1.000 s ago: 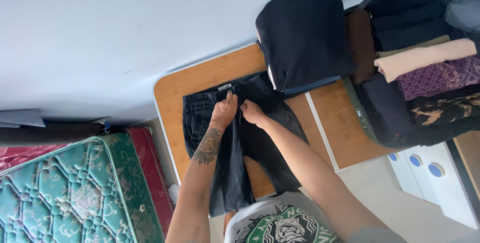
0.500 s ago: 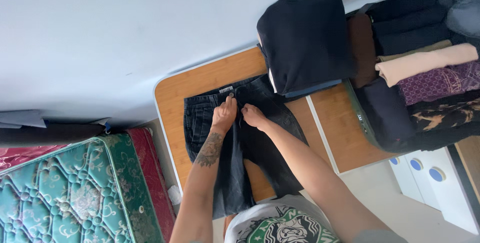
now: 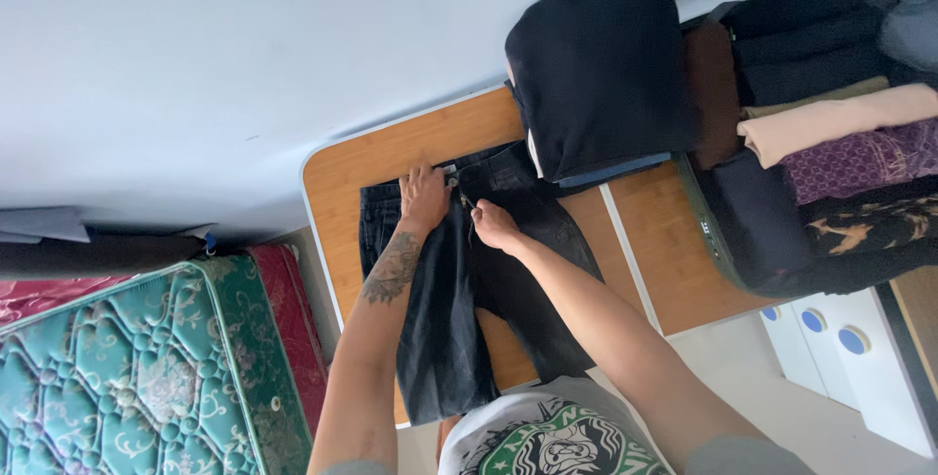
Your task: The person folds a purple patterned shirt, a black hoodie, and a pair of dark jeans on a wooden table. Each item is folded neatly and placed into an open suitcase positioned next to the table.
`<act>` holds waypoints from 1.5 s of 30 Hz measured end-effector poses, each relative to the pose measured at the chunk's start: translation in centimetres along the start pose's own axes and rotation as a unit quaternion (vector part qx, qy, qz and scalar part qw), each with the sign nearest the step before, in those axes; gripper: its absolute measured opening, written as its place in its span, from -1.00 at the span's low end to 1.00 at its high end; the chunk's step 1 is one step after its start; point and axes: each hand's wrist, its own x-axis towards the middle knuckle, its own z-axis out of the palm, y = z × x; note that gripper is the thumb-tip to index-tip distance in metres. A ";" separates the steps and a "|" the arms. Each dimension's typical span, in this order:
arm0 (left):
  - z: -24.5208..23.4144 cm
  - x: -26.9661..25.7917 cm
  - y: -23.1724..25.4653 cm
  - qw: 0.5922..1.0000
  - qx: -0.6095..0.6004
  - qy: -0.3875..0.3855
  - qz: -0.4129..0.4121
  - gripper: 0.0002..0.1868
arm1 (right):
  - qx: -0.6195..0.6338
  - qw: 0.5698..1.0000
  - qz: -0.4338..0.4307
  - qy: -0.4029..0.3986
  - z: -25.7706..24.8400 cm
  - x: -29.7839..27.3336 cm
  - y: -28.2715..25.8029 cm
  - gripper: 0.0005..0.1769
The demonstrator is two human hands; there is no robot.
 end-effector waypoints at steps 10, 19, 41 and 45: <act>0.5 1.8 -0.8 0.973 -0.065 -0.175 -0.133 -0.57 | 0.002 1.000 -0.030 0.000 -0.5 -1.0 0.2 -0.69; -1.0 -1.0 1.1 0.986 -0.114 -0.073 -0.094 -0.62 | 0.127 0.991 -0.003 -0.030 -1.6 0.5 0.1 -0.54; -1.8 -5.3 3.8 0.952 -0.259 -0.043 -0.154 -0.63 | 0.471 0.876 0.006 -0.105 -5.9 -5.5 -0.9 -0.84; -2.0 -6.3 4.4 0.963 -0.230 -0.052 -0.129 -0.64 | 0.471 0.879 0.007 -0.077 -6.0 -6.6 -1.2 -0.84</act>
